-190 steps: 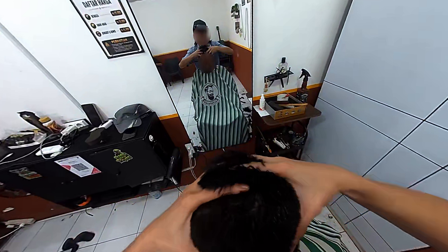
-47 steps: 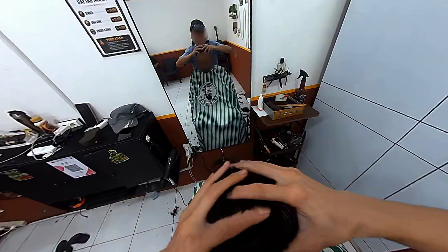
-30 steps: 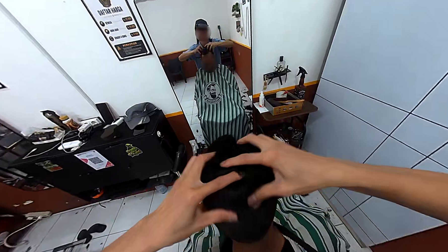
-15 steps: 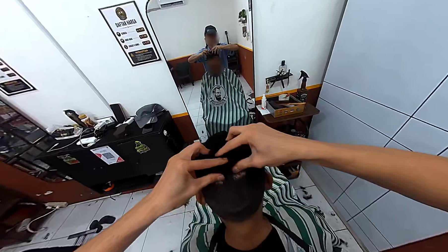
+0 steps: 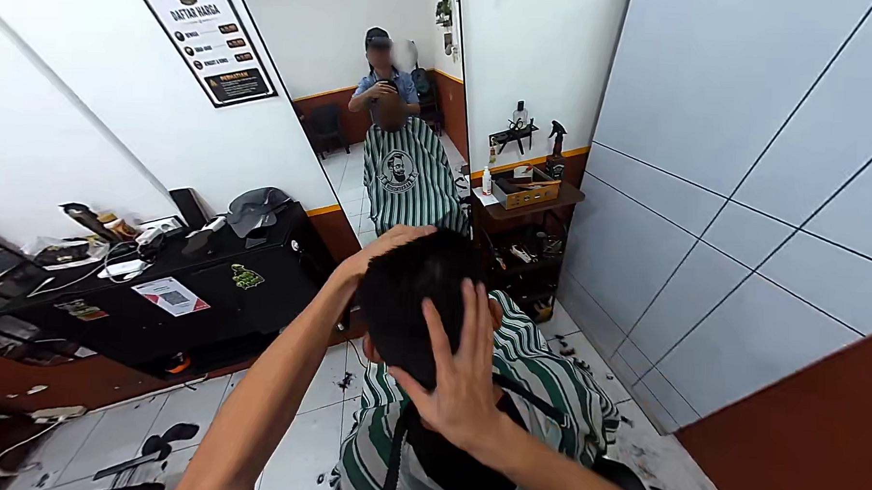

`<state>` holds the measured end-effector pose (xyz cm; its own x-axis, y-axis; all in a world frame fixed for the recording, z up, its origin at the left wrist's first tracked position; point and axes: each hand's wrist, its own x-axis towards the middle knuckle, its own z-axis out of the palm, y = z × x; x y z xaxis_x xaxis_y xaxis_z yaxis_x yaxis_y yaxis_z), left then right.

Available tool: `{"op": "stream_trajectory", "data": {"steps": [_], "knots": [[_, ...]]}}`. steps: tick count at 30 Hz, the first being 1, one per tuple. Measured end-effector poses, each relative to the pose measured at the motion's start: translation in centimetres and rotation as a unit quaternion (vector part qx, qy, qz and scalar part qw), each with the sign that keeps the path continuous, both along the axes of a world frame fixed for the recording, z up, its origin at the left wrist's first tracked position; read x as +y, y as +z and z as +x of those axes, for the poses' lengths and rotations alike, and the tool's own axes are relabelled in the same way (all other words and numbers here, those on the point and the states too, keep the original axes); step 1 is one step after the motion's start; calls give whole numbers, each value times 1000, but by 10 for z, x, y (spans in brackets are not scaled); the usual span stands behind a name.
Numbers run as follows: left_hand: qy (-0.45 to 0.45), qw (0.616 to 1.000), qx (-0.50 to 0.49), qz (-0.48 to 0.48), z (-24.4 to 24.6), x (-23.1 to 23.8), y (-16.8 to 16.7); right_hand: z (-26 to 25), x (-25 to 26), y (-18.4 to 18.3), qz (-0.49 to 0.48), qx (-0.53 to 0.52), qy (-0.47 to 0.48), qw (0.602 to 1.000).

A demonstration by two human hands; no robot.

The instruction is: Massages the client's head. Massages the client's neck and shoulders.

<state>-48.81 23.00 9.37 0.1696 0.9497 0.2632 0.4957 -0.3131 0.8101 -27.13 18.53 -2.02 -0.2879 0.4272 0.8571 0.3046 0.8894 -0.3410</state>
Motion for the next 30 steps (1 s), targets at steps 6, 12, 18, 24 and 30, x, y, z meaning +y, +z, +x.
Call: {"op": "stream_trajectory", "data": {"steps": [6, 12, 18, 24, 30], "knots": [[-37, 969, 214, 119, 40, -25, 33, -9, -38, -14, -63, 63, -90, 992], [0, 960, 222, 172, 51, -46, 26, -28, -36, 9, -56, 71, -173, 981], [25, 960, 225, 166, 48, -54, 22, -34, -40, 42, -98, 33, -192, 976], [20, 966, 207, 150, 44, -45, 25, -34, -54, 10, -97, 58, -213, 970], [18, 965, 226, 133, 51, -48, 30, -33, -55, 15, -141, 58, -223, 963]]}}
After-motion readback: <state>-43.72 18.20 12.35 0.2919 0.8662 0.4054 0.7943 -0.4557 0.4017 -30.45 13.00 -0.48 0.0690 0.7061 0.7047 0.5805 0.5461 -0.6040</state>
